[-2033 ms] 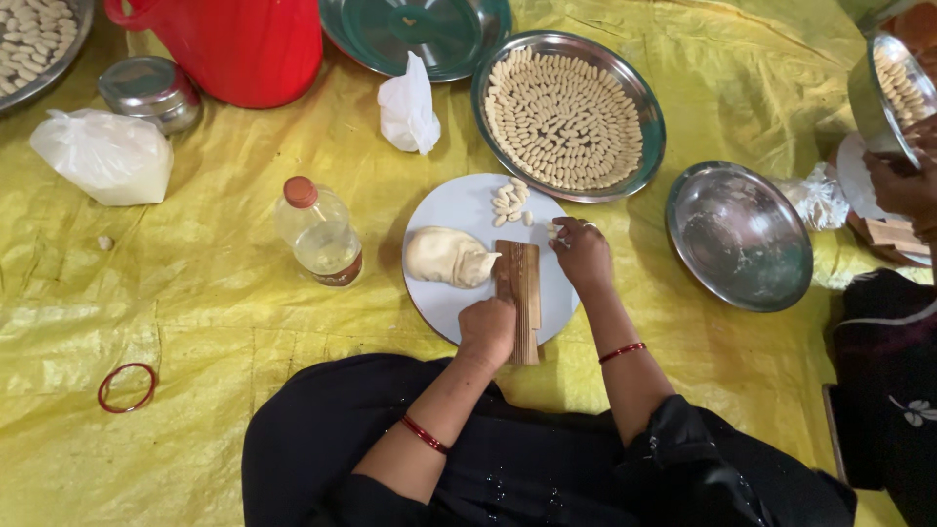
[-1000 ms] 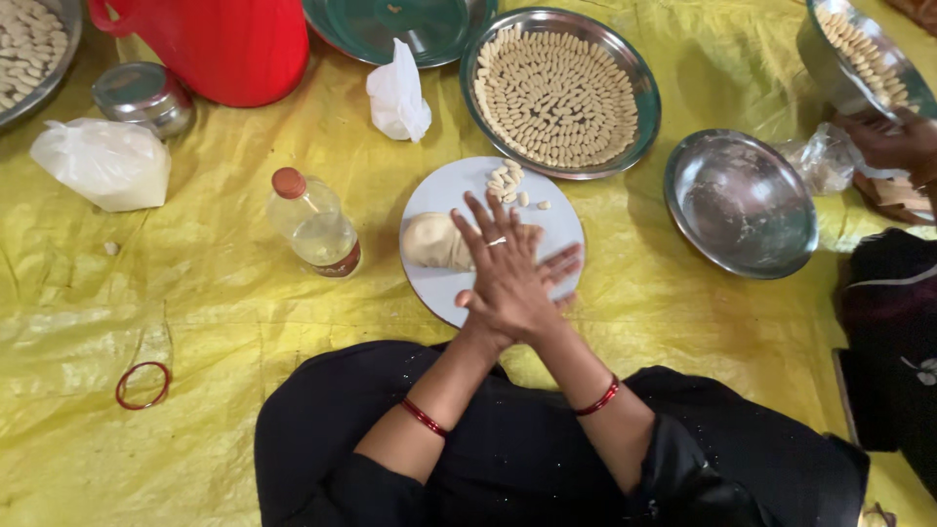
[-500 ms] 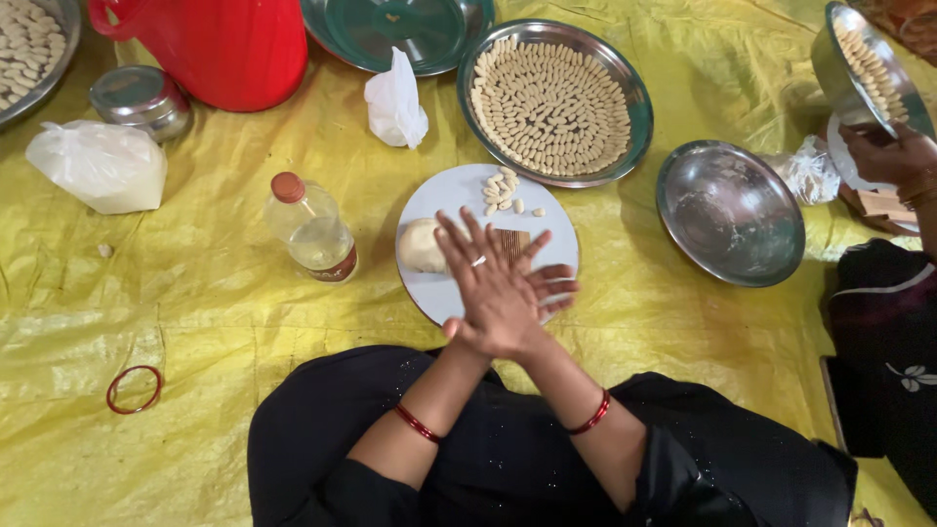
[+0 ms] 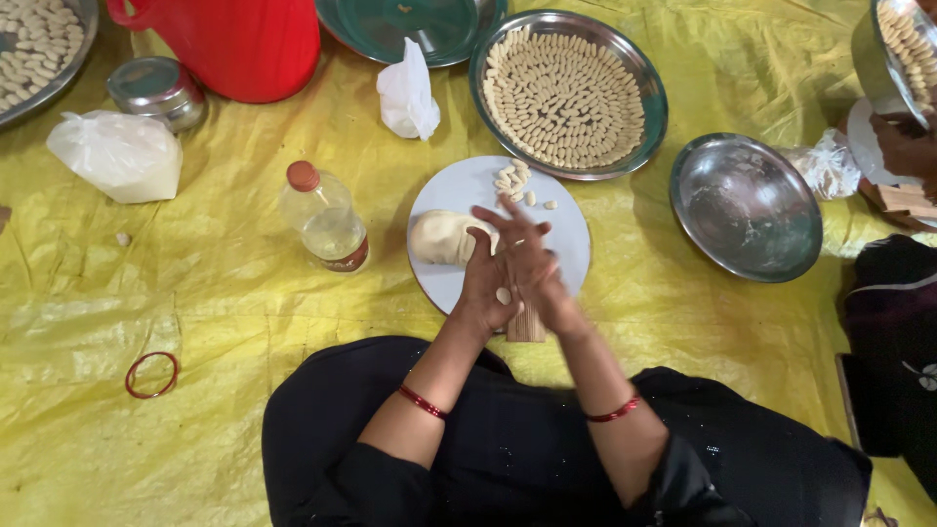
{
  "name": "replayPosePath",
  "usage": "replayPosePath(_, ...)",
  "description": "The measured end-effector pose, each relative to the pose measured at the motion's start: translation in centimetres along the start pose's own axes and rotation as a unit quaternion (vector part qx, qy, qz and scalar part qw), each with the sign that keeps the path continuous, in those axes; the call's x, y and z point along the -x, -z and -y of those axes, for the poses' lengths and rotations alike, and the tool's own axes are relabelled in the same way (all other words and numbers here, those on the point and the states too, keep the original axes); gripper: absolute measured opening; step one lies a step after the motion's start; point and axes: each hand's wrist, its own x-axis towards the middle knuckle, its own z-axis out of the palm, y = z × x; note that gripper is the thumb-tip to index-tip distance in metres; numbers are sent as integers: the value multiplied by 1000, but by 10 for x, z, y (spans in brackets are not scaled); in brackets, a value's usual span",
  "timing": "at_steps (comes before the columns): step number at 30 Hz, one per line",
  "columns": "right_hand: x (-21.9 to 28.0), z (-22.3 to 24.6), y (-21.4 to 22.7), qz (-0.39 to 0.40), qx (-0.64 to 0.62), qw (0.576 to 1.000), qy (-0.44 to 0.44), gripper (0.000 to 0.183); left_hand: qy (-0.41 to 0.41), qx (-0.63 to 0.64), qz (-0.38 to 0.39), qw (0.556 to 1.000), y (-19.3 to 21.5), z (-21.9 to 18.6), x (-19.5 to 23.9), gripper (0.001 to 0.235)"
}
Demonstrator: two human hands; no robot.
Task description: The person sits on the floor and shapes small pieces of dough into ridged, oblong forms using a wooden grooved tool. They roll the dough in their hands, press it against the tool, and place the finished pieces onto a metal tray.
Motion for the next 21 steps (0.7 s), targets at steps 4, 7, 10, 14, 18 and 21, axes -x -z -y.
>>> replayPosePath(4,9,21,18,-88,303,937,-151,51,29,79,303,949,-19,-5,6,110)
replayPosePath(7,22,16,13,-89,487,853,-163,34,-39,-132,54,989,-15,-3,5,112)
replayPosePath(10,33,1,16,-114,521,834,-141,33,-58,-136,37,988,4,-5,-4,109)
replayPosePath(14,33,-17,60,-195,464,850,-157,27,-76,-254,-102,959,35,-9,-22,95)
replayPosePath(18,29,-37,109,-257,461,828,-191,26,-35,-817,-228,529,51,10,-16,59)
replayPosePath(21,23,-56,117,-199,572,770,-201,23,-48,-918,-214,332,48,28,-1,60)
